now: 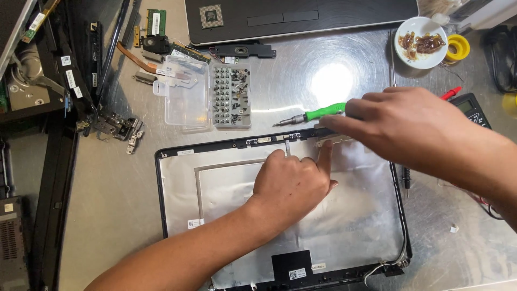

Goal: Disassembling a laptop to remove the screen panel, including unscrewing hinges and managing internal cables.

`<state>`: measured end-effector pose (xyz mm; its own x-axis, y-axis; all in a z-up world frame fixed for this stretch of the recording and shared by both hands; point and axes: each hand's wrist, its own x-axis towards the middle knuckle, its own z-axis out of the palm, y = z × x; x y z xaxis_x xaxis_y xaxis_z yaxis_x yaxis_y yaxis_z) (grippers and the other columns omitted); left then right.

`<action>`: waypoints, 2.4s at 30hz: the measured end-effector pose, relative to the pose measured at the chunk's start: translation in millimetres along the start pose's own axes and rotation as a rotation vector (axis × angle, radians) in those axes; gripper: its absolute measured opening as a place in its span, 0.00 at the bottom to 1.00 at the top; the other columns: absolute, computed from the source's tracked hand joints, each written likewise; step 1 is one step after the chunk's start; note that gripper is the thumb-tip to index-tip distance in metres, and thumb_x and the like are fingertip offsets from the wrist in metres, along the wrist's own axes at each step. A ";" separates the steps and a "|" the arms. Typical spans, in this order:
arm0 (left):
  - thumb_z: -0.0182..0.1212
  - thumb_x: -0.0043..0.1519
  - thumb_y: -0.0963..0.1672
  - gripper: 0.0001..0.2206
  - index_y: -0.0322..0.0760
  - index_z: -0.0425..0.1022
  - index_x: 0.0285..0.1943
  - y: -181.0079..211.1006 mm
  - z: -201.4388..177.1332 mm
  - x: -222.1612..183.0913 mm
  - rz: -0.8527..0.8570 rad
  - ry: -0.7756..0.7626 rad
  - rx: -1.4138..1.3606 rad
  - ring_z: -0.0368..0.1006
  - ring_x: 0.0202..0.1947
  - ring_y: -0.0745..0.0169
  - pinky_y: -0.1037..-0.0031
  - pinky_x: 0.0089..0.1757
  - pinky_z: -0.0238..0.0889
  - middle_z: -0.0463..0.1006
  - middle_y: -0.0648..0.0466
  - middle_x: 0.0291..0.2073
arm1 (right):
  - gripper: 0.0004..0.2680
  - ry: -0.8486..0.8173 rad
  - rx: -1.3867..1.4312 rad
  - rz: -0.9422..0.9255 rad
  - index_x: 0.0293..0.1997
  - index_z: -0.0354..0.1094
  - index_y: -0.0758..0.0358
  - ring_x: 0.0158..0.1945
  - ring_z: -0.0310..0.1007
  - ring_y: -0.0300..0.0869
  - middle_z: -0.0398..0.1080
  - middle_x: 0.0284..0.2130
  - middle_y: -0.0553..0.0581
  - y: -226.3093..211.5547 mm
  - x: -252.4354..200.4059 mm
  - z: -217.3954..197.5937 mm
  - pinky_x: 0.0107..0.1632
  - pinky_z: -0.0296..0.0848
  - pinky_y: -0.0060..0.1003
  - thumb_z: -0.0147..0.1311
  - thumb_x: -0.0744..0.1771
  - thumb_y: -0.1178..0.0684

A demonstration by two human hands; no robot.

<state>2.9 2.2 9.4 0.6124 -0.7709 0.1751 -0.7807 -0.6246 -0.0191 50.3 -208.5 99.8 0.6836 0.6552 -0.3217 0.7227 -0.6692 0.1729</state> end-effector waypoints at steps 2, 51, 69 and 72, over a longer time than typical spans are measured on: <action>0.61 0.59 0.63 0.37 0.41 0.73 0.70 0.3 0.0 -1.1 -0.006 0.002 -0.008 0.69 0.11 0.70 0.72 0.23 0.56 0.70 0.68 0.11 | 0.24 0.025 0.129 0.055 0.65 0.62 0.45 0.27 0.75 0.52 0.71 0.34 0.49 7.0 -9.0 -3.2 0.26 0.76 0.50 0.53 0.61 0.61; 0.67 0.61 0.54 0.23 0.37 0.81 0.59 2.5 0.5 -3.6 -0.104 0.194 -0.109 0.62 0.14 0.67 0.70 0.27 0.54 0.65 0.64 0.13 | 0.08 0.848 0.830 0.346 0.40 0.69 0.70 0.45 0.80 0.50 0.77 0.39 0.64 -55.8 13.0 40.6 0.50 0.78 0.39 0.68 0.65 0.63; 0.67 0.57 0.48 0.08 0.42 0.78 0.30 2.6 3.6 -1.6 -0.082 0.169 -0.214 0.67 0.14 0.57 0.67 0.26 0.52 0.72 0.56 0.14 | 0.12 0.534 0.823 0.285 0.57 0.70 0.59 0.55 0.78 0.50 0.77 0.51 0.56 -47.2 9.5 51.3 0.58 0.72 0.42 0.57 0.67 0.59; 0.61 0.61 0.62 0.36 0.40 0.70 0.72 1.1 3.4 -4.4 0.009 -0.019 -0.026 0.67 0.12 0.67 0.69 0.25 0.56 0.71 0.64 0.13 | 0.11 0.972 1.030 0.362 0.40 0.58 0.76 0.40 0.80 0.53 0.75 0.36 0.72 -39.0 -1.6 44.6 0.46 0.76 0.42 0.64 0.65 0.65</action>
<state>-0.2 4.4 5.3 0.6071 -0.7790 0.1566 -0.7893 -0.6140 0.0053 16.4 -199.1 52.0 0.9081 0.0947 0.4078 0.3943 -0.5210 -0.7570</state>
